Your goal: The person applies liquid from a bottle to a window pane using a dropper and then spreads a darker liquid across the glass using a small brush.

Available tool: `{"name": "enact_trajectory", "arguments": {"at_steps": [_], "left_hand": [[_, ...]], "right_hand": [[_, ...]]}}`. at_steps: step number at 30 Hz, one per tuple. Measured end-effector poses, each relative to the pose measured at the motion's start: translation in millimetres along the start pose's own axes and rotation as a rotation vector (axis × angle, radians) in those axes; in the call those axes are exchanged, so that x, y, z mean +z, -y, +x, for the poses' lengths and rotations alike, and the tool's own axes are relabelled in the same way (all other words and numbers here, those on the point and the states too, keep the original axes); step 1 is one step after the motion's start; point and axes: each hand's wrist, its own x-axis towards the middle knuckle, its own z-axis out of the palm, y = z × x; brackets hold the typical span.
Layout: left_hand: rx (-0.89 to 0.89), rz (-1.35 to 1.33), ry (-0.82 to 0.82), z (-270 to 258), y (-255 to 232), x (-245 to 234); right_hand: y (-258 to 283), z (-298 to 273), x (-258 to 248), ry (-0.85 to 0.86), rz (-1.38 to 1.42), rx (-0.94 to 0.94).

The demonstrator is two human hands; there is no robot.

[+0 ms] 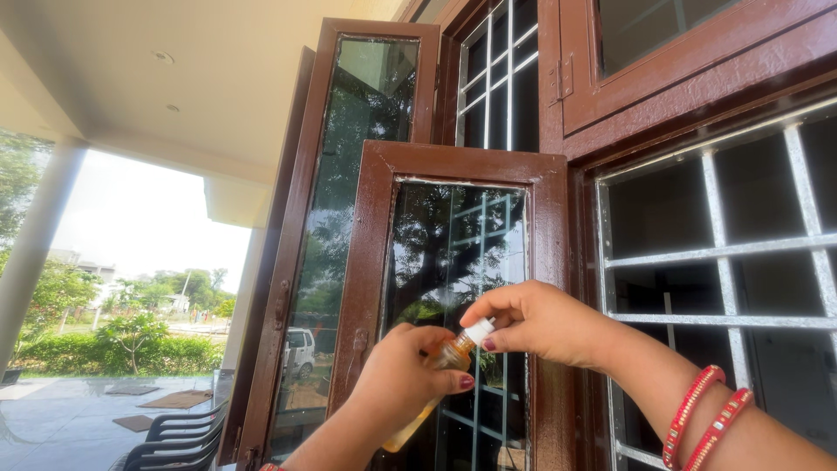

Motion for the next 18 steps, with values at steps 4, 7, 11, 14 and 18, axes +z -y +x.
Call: {"name": "enact_trajectory", "arguments": {"at_steps": [4, 7, 11, 14, 18], "left_hand": [[0.03, 0.049, -0.014, 1.8, -2.8, -4.1], [0.039, 0.056, 0.011, 2.3, -4.9, -5.6], [0.032, 0.003, 0.032, 3.1, -6.7, -5.9], [0.018, -0.078, 0.087, 1.6, -7.8, -6.7], [0.068, 0.004, 0.084, -3.5, -9.5, -9.4]], "right_hand": [[4.7, 1.1, 2.2, -0.04, -0.021, 0.015], [4.7, -0.4, 3.3, -0.048, 0.006, -0.008], [4.8, -2.8, 6.3, -0.054, 0.131, 0.002], [6.2, -4.7, 10.2, -0.075, 0.078, 0.09], [1.3, -8.0, 14.6, -0.088, 0.119, 0.109]]}}
